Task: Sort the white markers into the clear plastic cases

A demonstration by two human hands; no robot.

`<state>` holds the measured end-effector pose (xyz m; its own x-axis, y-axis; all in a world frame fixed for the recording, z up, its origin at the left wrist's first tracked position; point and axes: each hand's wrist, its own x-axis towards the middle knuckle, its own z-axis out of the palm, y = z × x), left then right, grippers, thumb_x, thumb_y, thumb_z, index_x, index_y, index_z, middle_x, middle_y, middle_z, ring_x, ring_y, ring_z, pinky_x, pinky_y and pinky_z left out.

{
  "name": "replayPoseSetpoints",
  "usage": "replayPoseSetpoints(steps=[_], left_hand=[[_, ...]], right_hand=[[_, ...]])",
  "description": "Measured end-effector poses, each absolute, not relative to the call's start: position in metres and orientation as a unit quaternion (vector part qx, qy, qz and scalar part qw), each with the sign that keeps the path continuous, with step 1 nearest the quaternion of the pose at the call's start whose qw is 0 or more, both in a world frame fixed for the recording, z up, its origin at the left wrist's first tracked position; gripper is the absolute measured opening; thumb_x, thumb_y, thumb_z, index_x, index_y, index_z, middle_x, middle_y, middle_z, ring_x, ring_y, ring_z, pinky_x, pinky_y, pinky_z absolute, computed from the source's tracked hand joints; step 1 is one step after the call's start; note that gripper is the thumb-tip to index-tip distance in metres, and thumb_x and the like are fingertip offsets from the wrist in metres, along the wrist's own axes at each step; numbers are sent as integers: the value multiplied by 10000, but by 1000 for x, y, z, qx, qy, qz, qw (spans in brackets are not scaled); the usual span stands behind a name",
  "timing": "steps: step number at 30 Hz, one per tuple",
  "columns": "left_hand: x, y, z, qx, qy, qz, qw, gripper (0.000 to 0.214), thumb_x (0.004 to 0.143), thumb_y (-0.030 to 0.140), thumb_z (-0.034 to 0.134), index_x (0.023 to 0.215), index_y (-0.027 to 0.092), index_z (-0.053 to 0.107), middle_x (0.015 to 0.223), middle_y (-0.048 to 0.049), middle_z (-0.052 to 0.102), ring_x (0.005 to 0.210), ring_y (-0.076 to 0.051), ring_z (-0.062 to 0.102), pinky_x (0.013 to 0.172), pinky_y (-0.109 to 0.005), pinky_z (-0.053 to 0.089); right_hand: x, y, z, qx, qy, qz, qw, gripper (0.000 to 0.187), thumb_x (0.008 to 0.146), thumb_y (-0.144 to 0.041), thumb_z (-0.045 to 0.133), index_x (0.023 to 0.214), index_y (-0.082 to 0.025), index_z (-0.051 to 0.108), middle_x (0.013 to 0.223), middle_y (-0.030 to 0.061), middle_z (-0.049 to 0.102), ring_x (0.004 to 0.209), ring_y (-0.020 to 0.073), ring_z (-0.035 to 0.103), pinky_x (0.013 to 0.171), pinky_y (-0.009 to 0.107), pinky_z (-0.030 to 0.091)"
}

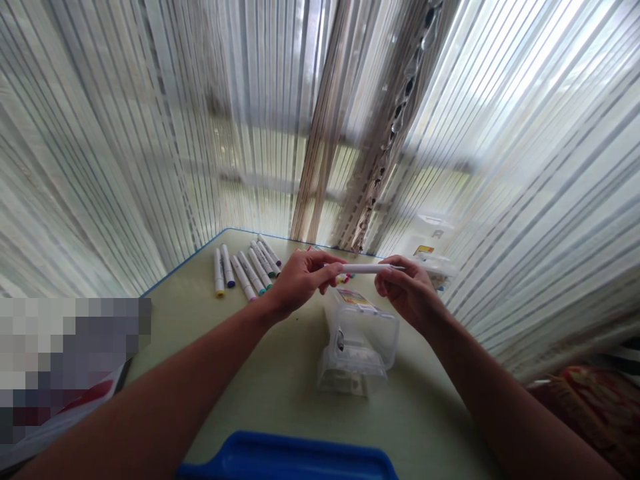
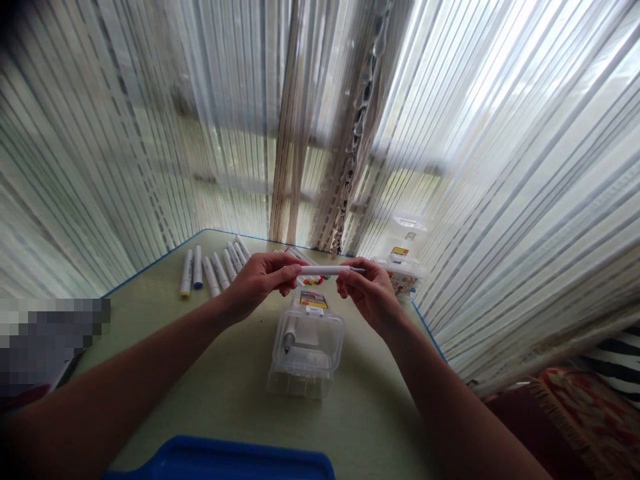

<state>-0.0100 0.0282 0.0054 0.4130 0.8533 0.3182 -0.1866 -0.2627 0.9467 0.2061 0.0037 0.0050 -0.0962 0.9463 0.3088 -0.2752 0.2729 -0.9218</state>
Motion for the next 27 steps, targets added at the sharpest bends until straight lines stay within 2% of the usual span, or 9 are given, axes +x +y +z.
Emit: replayPoseSetpoints(steps=[6,11,20,27], left_hand=[[-12,29,6,579,215,465,634,297,817,281,639,1020,77,714,735,-96,712,548,-95,545,544,-224,415],[-12,31,5,555,176,462,669,309,848,282,598,1039,64,704,806,-142,734,642,-141,608,558,-231,418],[-13,31,6,520,150,467,699,290,835,225,562,1033,75,712,848,-156,743,616,-139,609,589,-257,435],[-14,31,6,542,154,465,683,297,794,227,620,1039,92,722,854,-140,742,630,-132,596,588,-247,424]], right_hand=[[208,5,6,-307,-526,518,600,128,710,-204,771,767,-184,658,549,-15,612,487,95,534,456,205,399],[211,7,5,-322,-526,506,602,148,712,-233,767,779,-191,642,553,-20,605,486,96,520,450,209,406],[212,8,5,-322,-523,509,603,138,718,-230,760,781,-188,645,547,-20,599,488,89,517,449,199,404],[211,7,6,-329,-532,497,601,170,702,-259,771,775,-196,631,544,-25,590,489,96,516,448,208,409]])
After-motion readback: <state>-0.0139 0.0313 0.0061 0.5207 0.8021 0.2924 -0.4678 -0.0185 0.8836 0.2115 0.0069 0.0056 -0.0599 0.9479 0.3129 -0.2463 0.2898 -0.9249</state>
